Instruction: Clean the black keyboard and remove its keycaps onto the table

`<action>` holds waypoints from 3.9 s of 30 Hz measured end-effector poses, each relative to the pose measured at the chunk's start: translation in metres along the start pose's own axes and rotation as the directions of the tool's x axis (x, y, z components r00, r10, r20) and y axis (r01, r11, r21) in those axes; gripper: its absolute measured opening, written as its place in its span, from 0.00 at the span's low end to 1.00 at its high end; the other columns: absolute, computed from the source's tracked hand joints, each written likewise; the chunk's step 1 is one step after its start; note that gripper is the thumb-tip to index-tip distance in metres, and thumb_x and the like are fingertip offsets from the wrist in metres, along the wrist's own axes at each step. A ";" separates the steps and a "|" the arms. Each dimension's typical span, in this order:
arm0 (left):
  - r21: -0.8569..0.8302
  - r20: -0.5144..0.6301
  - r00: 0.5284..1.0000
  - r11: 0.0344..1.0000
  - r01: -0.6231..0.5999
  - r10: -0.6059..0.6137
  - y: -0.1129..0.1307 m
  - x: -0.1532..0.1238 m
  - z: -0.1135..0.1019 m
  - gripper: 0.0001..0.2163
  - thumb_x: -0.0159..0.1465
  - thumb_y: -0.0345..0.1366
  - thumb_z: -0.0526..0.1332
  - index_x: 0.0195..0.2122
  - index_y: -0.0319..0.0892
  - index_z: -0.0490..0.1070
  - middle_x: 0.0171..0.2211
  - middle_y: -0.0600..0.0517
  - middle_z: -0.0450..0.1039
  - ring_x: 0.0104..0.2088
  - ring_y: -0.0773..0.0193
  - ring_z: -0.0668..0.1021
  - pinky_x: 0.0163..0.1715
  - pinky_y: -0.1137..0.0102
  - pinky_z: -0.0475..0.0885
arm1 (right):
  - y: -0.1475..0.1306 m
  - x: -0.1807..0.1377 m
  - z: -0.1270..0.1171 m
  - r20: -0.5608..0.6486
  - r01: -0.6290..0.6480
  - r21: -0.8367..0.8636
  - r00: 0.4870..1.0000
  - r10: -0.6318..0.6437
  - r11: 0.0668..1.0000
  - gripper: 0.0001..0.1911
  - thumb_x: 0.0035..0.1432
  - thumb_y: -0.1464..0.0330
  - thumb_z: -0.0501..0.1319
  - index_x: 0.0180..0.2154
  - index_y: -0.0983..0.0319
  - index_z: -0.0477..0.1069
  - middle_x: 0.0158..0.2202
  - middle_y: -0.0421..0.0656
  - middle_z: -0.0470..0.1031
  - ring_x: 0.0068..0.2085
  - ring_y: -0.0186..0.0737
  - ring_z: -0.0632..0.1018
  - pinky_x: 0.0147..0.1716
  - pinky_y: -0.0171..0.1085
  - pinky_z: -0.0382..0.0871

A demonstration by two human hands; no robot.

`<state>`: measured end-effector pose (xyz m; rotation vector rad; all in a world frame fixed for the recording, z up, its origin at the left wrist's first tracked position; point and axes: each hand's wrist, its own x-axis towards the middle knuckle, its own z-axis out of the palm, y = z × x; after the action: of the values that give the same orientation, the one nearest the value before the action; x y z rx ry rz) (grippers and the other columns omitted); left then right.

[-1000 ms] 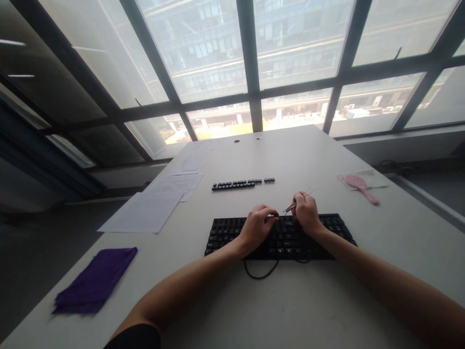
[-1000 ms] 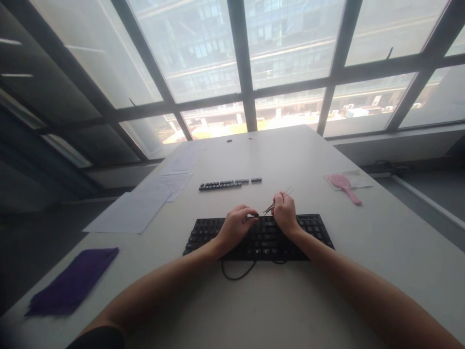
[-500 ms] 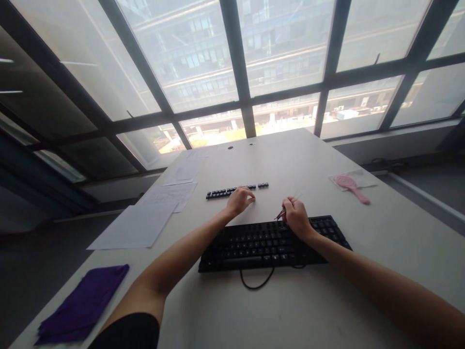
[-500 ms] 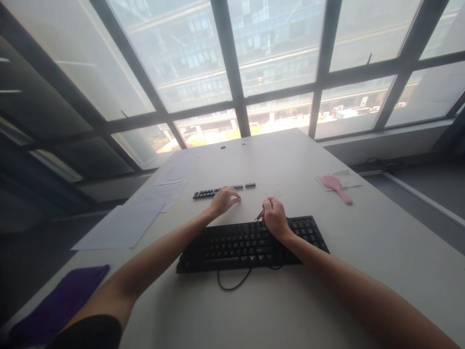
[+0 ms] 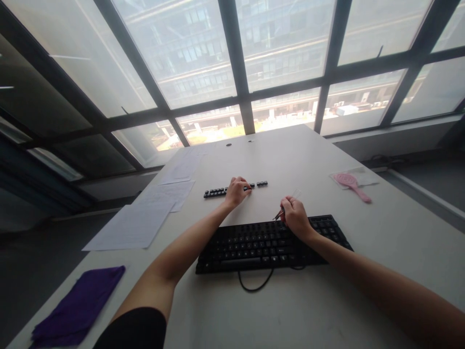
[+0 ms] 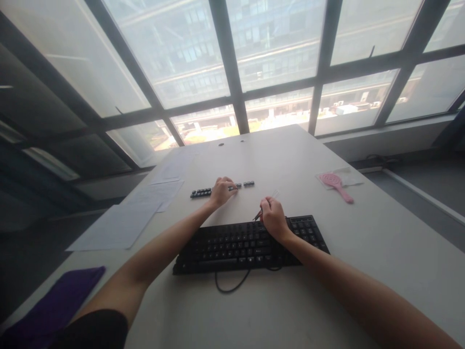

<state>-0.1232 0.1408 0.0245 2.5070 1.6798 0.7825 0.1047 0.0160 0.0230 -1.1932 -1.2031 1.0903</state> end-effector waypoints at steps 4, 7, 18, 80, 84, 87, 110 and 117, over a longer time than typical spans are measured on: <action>0.004 -0.002 1.000 1.000 0.011 -0.011 0.002 -0.002 0.000 0.02 0.59 0.32 0.68 0.34 0.43 0.80 0.43 0.47 0.73 0.47 0.55 0.69 0.47 0.63 0.68 | 0.000 0.000 0.000 0.003 0.005 0.001 1.000 -0.005 1.000 0.13 0.61 0.60 0.52 0.27 0.59 0.62 0.13 0.34 0.65 0.13 0.31 0.64 0.13 0.29 0.56; 0.005 0.001 1.000 1.000 0.027 -0.027 0.004 -0.002 -0.003 0.04 0.59 0.32 0.68 0.36 0.42 0.80 0.44 0.47 0.73 0.47 0.55 0.69 0.49 0.63 0.68 | 0.000 0.000 0.000 0.004 0.006 0.006 1.000 -0.006 1.000 0.13 0.61 0.60 0.52 0.27 0.59 0.62 0.13 0.34 0.65 0.13 0.31 0.63 0.13 0.29 0.56; -0.158 0.131 0.976 0.976 -0.150 0.172 0.083 -0.058 -0.038 0.08 0.64 0.31 0.62 0.43 0.43 0.77 0.41 0.48 0.77 0.44 0.57 0.75 0.50 0.63 0.69 | -0.005 0.000 -0.004 -0.079 0.144 -0.079 0.985 -0.151 0.986 0.15 0.64 0.59 0.51 0.27 0.58 0.62 0.15 0.35 0.66 0.16 0.33 0.67 0.18 0.31 0.61; -0.121 0.105 0.980 0.980 -0.155 0.168 0.139 -0.113 -0.028 0.05 0.65 0.34 0.63 0.41 0.43 0.76 0.39 0.49 0.74 0.43 0.59 0.74 0.46 0.66 0.72 | 0.003 -0.016 -0.027 -0.125 0.188 -0.279 0.965 -0.230 0.942 0.16 0.67 0.61 0.49 0.26 0.57 0.61 0.17 0.36 0.67 0.20 0.37 0.70 0.24 0.36 0.63; -0.086 0.073 0.993 0.992 -0.091 0.097 0.116 -0.102 -0.041 0.04 0.64 0.33 0.65 0.40 0.43 0.78 0.39 0.49 0.75 0.43 0.58 0.75 0.46 0.65 0.71 | 0.004 -0.013 -0.027 -0.138 0.157 -0.269 0.970 -0.200 0.950 0.16 0.66 0.62 0.49 0.26 0.57 0.61 0.16 0.36 0.66 0.19 0.37 0.70 0.23 0.36 0.63; -0.104 0.064 0.997 0.994 -0.044 0.051 0.089 -0.083 -0.044 0.05 0.63 0.35 0.66 0.39 0.43 0.79 0.38 0.49 0.77 0.40 0.59 0.77 0.44 0.66 0.71 | 0.006 -0.012 -0.026 -0.092 0.171 -0.281 0.975 -0.204 0.944 0.16 0.66 0.61 0.50 0.27 0.58 0.62 0.16 0.36 0.67 0.19 0.38 0.70 0.25 0.36 0.64; 0.060 0.112 0.986 0.989 -0.135 0.127 0.034 0.005 0.002 0.06 0.62 0.38 0.67 0.37 0.44 0.81 0.44 0.47 0.72 0.48 0.55 0.70 0.51 0.62 0.69 | 0.006 -0.015 -0.023 -0.035 0.164 -0.233 0.984 -0.177 0.959 0.15 0.66 0.59 0.52 0.28 0.58 0.64 0.18 0.38 0.70 0.21 0.39 0.72 0.26 0.36 0.65; 0.071 0.088 0.990 0.990 -0.119 0.113 0.026 0.011 0.003 0.04 0.61 0.37 0.68 0.34 0.44 0.82 0.43 0.47 0.72 0.46 0.55 0.68 0.51 0.62 0.69 | 0.004 -0.016 -0.023 -0.027 0.168 -0.218 0.984 -0.178 0.961 0.15 0.65 0.60 0.52 0.27 0.58 0.64 0.17 0.37 0.69 0.20 0.37 0.71 0.25 0.35 0.64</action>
<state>-0.0962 0.1401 0.0340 2.6691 1.5794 0.6215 0.1266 -0.0013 0.0184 -1.2432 -1.3883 0.8124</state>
